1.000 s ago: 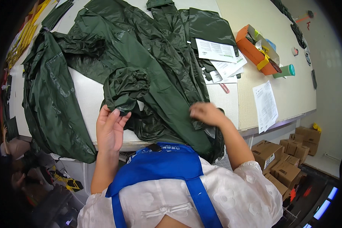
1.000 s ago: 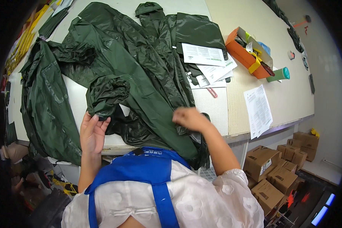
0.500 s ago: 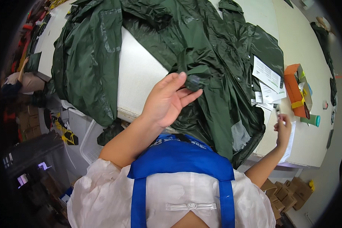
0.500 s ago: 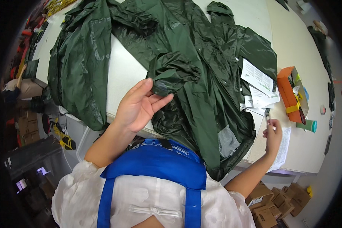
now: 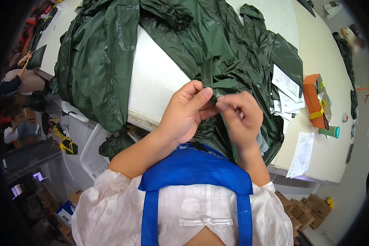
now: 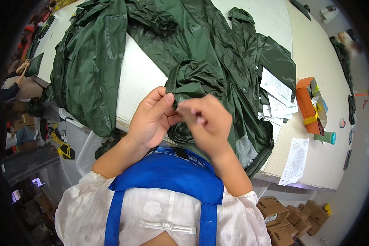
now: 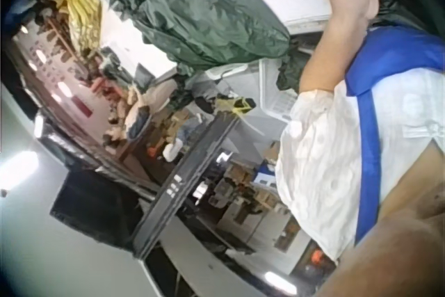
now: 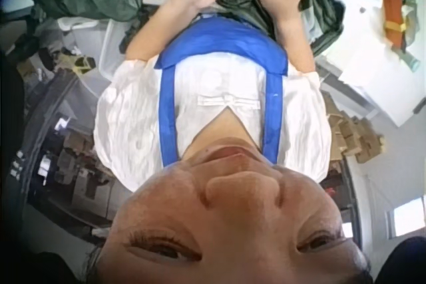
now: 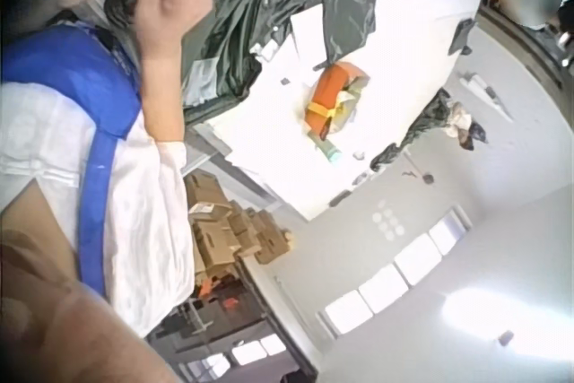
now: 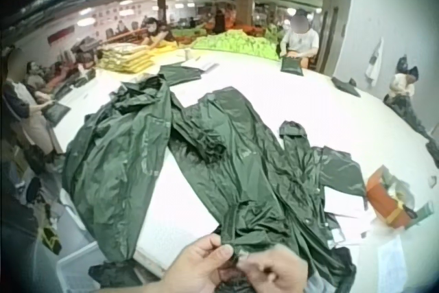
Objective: The person folds green raincoats on a white table, places instruction sheets inside the folded garments, and writes on the attached tags with a black marker. The person then places the folded items into a white basket. Other people are visible in the background working at adjacent tables.
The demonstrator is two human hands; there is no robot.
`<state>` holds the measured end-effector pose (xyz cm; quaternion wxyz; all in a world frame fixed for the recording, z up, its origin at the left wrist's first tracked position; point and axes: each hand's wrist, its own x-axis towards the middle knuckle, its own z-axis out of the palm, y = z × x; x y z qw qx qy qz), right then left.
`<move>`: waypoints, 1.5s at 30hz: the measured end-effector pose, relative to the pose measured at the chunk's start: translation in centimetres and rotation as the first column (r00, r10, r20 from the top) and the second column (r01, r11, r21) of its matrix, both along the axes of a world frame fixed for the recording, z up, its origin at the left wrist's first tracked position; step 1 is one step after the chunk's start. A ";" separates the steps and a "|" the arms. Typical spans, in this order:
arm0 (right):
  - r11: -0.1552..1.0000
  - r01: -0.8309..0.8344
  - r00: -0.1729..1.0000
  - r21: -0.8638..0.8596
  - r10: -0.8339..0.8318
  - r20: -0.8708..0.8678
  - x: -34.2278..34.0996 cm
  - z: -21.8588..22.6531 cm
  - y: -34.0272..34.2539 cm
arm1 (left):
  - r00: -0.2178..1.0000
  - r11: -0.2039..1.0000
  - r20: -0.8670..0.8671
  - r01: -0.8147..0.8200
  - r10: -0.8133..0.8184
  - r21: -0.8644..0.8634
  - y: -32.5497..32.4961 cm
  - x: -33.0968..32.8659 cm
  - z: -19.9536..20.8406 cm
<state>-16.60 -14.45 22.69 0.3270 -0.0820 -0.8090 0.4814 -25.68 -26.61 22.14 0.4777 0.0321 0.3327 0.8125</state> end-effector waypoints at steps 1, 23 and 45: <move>0.998 -0.029 0.999 0.062 0.031 -0.027 0.2 -0.1 -0.4 | 1.000 1.000 -0.001 0.004 -0.004 0.028 -0.3 0.0 -0.2; 0.954 0.141 0.990 0.266 -0.137 -0.036 2.2 0.1 -0.8 | 0.991 0.994 -0.127 -0.025 0.038 0.104 -1.2 0.5 -0.6; 0.851 0.144 0.889 -0.505 0.114 0.444 -1.8 -8.1 12.3 | -0.085 0.486 -0.737 0.699 -0.671 -0.524 -2.4 1.4 -4.9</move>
